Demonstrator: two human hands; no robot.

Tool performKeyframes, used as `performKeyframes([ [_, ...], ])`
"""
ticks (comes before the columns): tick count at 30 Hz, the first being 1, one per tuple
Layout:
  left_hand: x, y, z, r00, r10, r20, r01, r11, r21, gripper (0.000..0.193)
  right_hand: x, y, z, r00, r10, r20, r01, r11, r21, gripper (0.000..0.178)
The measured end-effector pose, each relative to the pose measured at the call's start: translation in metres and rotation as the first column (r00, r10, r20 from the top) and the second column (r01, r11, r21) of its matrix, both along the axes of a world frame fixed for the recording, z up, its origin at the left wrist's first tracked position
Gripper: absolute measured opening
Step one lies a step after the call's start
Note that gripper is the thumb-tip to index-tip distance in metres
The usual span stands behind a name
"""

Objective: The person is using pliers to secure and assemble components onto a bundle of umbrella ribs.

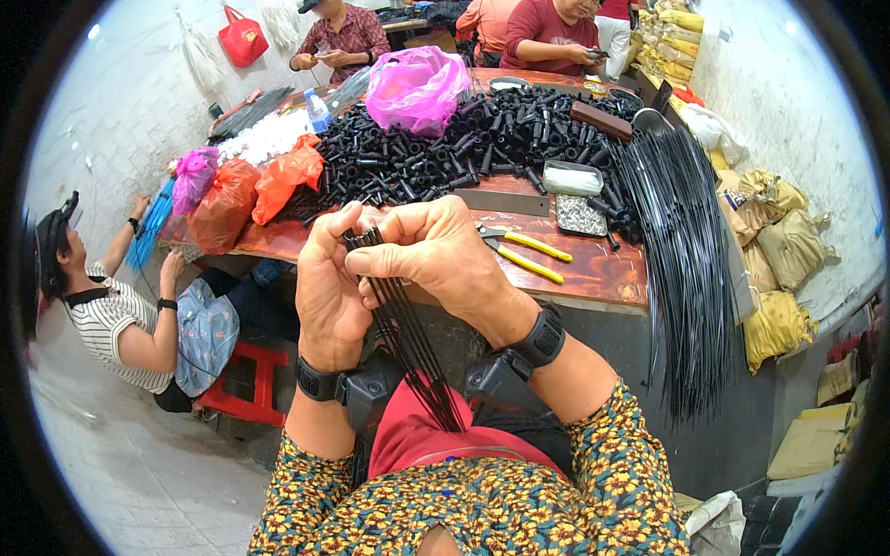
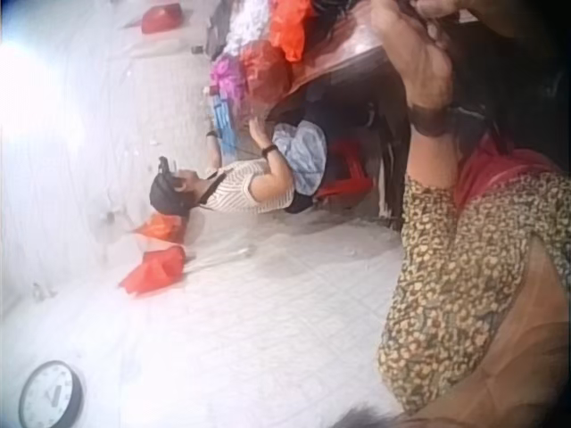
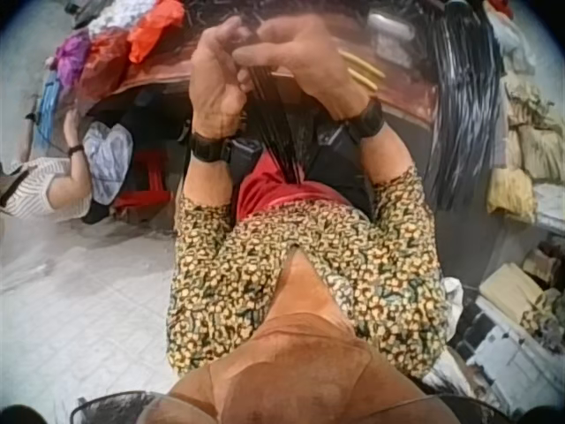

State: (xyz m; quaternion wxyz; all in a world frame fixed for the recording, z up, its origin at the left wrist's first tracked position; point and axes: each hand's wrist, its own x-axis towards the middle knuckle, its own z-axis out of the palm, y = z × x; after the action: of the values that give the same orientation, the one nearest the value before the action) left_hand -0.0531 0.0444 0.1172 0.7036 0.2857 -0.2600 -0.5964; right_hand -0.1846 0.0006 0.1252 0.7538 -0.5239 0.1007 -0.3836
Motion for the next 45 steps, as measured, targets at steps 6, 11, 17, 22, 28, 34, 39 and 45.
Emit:
performKeyframes([
  [6, 0.003, -0.012, -0.017, 0.985, 0.003, -0.172, -0.018, 0.996, -0.083, 0.016, 0.006, 0.003, -0.003, 0.959, -0.257, -0.115, 0.232, 0.952, -0.198, 0.024],
  [11, 0.004, -0.015, -0.015, 0.983, 0.005, -0.181, -0.016, 0.998, -0.055, 0.014, 0.004, -0.002, -0.006, 0.955, -0.269, -0.123, 0.234, 0.942, -0.241, 0.026],
  [17, 0.006, -0.019, -0.009, 0.993, 0.015, -0.121, -0.013, 1.000, 0.011, 0.016, 0.011, -0.001, -0.010, 0.951, -0.297, -0.086, 0.262, 0.922, -0.284, 0.023],
  [22, 0.008, -0.021, -0.010, 0.990, 0.024, -0.136, -0.022, 1.000, 0.012, 0.013, 0.006, -0.007, -0.005, 0.970, -0.199, -0.139, 0.165, 0.961, -0.223, 0.033],
  [28, 0.006, -0.021, -0.010, 0.996, 0.021, -0.082, -0.024, 0.999, -0.033, 0.011, 0.006, -0.016, -0.004, 0.982, -0.126, -0.141, 0.100, 0.979, -0.178, 0.032],
  [34, 0.003, -0.018, -0.014, 0.988, -0.029, -0.151, 0.018, 0.997, -0.077, 0.013, 0.003, -0.027, -0.014, 0.991, -0.098, -0.088, 0.078, 0.976, -0.205, 0.023],
  [39, 0.011, -0.011, -0.031, 0.990, -0.120, -0.078, 0.102, 0.975, -0.199, 0.011, -0.001, -0.039, -0.019, 0.996, 0.058, -0.066, -0.065, 0.992, -0.111, 0.012],
  [45, 0.018, -0.016, -0.032, 0.979, -0.145, -0.142, 0.124, 0.981, -0.151, 0.013, -0.002, -0.035, -0.011, 0.994, 0.009, -0.109, -0.030, 0.982, -0.186, 0.011],
])
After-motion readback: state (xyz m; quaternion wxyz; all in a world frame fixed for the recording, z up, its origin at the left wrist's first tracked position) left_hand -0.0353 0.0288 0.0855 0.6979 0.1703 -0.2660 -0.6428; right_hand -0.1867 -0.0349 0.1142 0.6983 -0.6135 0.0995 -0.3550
